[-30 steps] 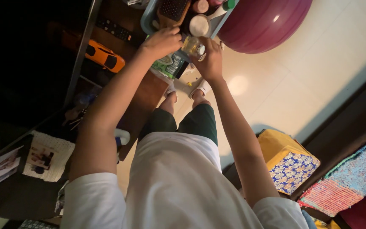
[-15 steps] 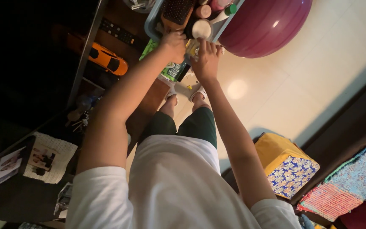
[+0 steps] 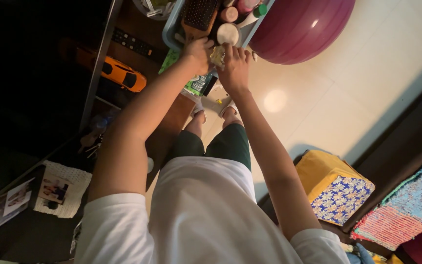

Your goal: The recorder organizes various personal care and cosmetic items into a plastic tray.

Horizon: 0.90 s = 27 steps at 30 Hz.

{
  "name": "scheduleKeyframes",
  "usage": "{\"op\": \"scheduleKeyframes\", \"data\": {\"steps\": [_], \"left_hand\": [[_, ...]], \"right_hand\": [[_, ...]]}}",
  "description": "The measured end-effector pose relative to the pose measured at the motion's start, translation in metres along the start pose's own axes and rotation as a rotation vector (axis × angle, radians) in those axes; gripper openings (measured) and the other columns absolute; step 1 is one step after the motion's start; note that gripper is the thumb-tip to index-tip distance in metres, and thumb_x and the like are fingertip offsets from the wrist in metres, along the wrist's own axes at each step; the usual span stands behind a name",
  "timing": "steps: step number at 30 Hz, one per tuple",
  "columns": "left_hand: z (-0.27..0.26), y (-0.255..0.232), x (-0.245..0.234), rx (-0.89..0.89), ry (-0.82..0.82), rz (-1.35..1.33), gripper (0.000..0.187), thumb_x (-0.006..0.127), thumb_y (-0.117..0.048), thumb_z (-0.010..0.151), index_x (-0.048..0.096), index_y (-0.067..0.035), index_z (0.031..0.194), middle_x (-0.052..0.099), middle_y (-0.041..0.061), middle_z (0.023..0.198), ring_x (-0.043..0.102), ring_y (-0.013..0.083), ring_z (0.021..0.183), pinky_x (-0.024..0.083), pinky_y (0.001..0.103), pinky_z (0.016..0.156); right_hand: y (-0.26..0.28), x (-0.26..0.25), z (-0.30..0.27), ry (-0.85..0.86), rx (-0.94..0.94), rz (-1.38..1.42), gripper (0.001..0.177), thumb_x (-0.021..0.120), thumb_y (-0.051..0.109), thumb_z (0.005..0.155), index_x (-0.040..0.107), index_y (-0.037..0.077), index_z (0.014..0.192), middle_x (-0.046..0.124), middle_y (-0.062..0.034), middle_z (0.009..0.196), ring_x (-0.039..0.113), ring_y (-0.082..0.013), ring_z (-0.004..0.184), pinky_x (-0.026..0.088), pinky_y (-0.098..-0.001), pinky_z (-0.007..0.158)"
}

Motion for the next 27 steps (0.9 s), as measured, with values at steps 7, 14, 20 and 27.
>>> {"op": "scheduleKeyframes", "data": {"steps": [7,14,20,27], "left_hand": [[-0.075,0.037,-0.052,0.116,-0.221,-0.205,0.068,0.033,-0.06,0.103,0.071,-0.008,0.126,0.058,0.006,0.143,0.039,0.0258,0.142,0.013,0.044,0.125],[-0.124,0.073,-0.076,0.175,-0.28,-0.481,0.05,0.069,-0.048,0.091,0.078,-0.001,0.106,0.064,0.003,0.129,0.052,0.0263,0.129,0.056,0.043,0.095],[-0.124,0.073,-0.065,0.214,-0.442,-0.461,0.045,0.073,-0.042,0.087,0.07,-0.01,0.118,0.063,0.008,0.124,0.055,0.0277,0.122,0.058,0.043,0.089],[-0.105,0.057,-0.042,0.058,-0.517,-0.184,0.018,0.072,-0.029,0.096,0.072,-0.019,0.111,0.059,0.007,0.135,0.052,0.0243,0.131,0.037,0.042,0.113]], "right_hand": [[0.0,-0.001,0.0,0.005,-0.016,-0.022,0.075,0.088,0.012,0.068,0.052,0.006,0.134,0.064,-0.0159,0.119,0.057,-0.0361,0.117,0.035,-0.051,0.105],[0.0,0.014,0.004,0.084,-0.02,-0.146,0.077,0.087,0.014,0.068,0.052,0.004,0.136,0.059,-0.0159,0.122,0.055,-0.0338,0.118,0.035,-0.0503,0.106],[-0.006,0.023,0.002,0.09,-0.026,-0.222,0.074,0.088,0.024,0.074,0.054,0.005,0.137,0.055,-0.0171,0.123,0.053,-0.0322,0.12,0.035,-0.0508,0.107],[-0.011,0.035,0.003,0.091,-0.069,-0.158,0.069,0.086,0.032,0.085,0.054,0.005,0.141,0.055,-0.0184,0.125,0.057,-0.033,0.116,0.035,-0.0523,0.107]]}}
Point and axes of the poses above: each hand's wrist, its own z-axis towards the middle knuckle, its own x-axis out of the palm, y = z × x, the point moved 3 cm from there along z, towards the middle knuckle
